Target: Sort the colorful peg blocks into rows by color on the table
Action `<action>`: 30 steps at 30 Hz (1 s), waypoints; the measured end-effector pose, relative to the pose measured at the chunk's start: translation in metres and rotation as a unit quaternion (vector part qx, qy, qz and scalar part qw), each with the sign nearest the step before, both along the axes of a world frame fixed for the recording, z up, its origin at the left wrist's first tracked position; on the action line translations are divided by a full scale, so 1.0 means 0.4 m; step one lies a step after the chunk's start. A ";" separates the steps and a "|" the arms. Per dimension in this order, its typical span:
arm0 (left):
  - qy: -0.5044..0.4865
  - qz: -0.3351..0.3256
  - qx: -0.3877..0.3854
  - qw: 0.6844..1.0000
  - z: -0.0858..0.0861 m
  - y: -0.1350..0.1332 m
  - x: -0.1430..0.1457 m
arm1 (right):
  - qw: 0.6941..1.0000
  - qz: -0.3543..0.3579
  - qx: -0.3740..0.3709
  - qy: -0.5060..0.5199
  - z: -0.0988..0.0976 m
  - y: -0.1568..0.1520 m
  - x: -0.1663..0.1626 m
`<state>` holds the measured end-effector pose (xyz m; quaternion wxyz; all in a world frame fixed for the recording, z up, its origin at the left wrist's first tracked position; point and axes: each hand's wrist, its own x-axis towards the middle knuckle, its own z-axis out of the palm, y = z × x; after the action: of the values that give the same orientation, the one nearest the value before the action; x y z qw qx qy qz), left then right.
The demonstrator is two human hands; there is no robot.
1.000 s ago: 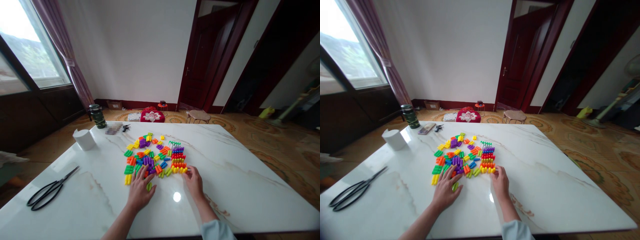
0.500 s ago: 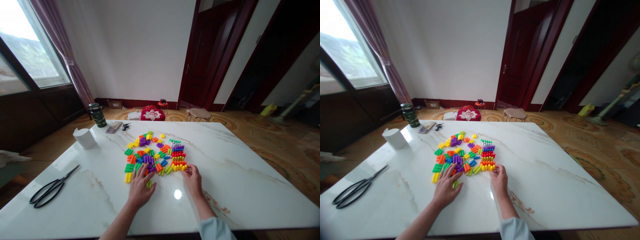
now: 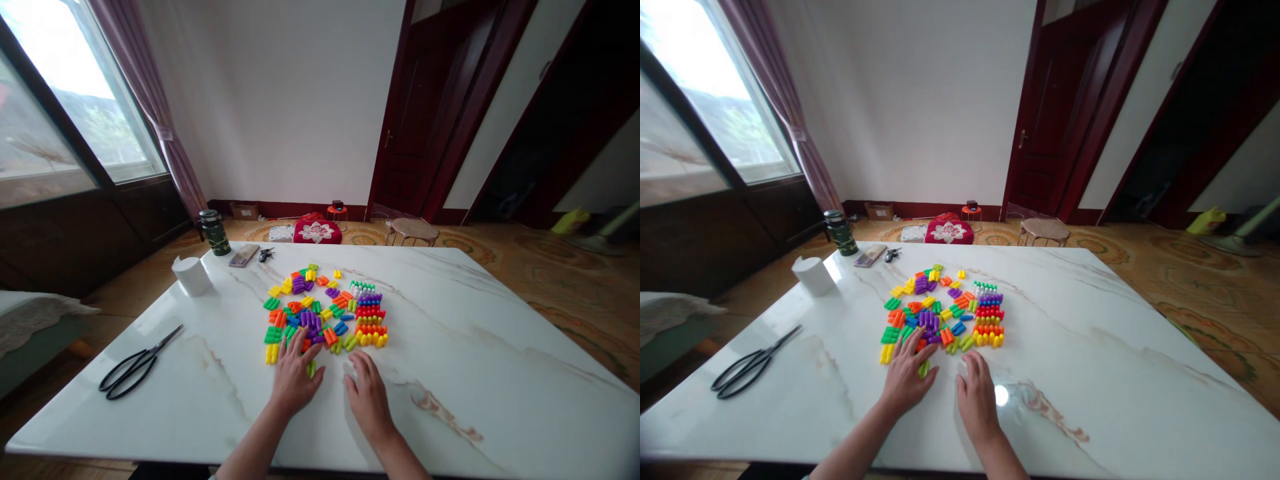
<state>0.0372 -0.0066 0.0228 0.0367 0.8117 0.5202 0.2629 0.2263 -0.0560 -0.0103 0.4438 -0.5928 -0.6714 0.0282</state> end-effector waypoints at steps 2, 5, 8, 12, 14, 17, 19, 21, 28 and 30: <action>-0.005 0.004 0.003 1.000 -0.005 0.000 0.000 | 0.999 -0.022 0.001 -0.027 -0.012 0.024 -0.032; -0.006 0.008 0.002 1.000 -0.013 0.001 -0.001 | 0.998 -0.019 -0.019 -0.058 -0.013 0.069 -0.055; -0.006 0.007 0.003 1.000 -0.020 0.003 -0.002 | 0.995 0.053 -0.047 -0.074 0.002 0.091 -0.051; -0.021 0.018 0.008 1.000 -0.022 0.004 -0.002 | 0.989 0.127 -0.047 -0.055 0.016 0.080 -0.013; -0.028 0.025 0.010 0.999 -0.020 0.004 -0.002 | 0.990 0.127 -0.038 -0.047 0.019 0.069 0.004; -0.029 0.029 0.013 0.999 -0.015 0.004 -0.001 | 0.989 0.129 -0.021 -0.071 0.025 0.062 0.011; -0.028 0.031 0.013 0.999 -0.017 0.004 0.000 | 0.985 0.138 -0.008 -0.101 0.028 0.062 0.005; -0.029 0.034 0.009 0.999 -0.021 0.004 0.000 | 0.981 0.144 0.005 -0.127 0.026 0.064 -0.001; -0.069 -0.025 -0.024 0.997 0.019 0.027 0.004 | 0.970 0.129 0.086 -0.187 -0.016 0.078 0.004; -0.073 -0.045 -0.013 0.996 0.050 0.070 0.006 | 0.966 0.132 0.097 -0.202 -0.023 0.084 0.010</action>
<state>0.0395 0.0213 0.0427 0.0972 0.8122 0.4828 0.3129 0.2302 -0.0225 -0.0196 0.3466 -0.4461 -0.8192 -0.0989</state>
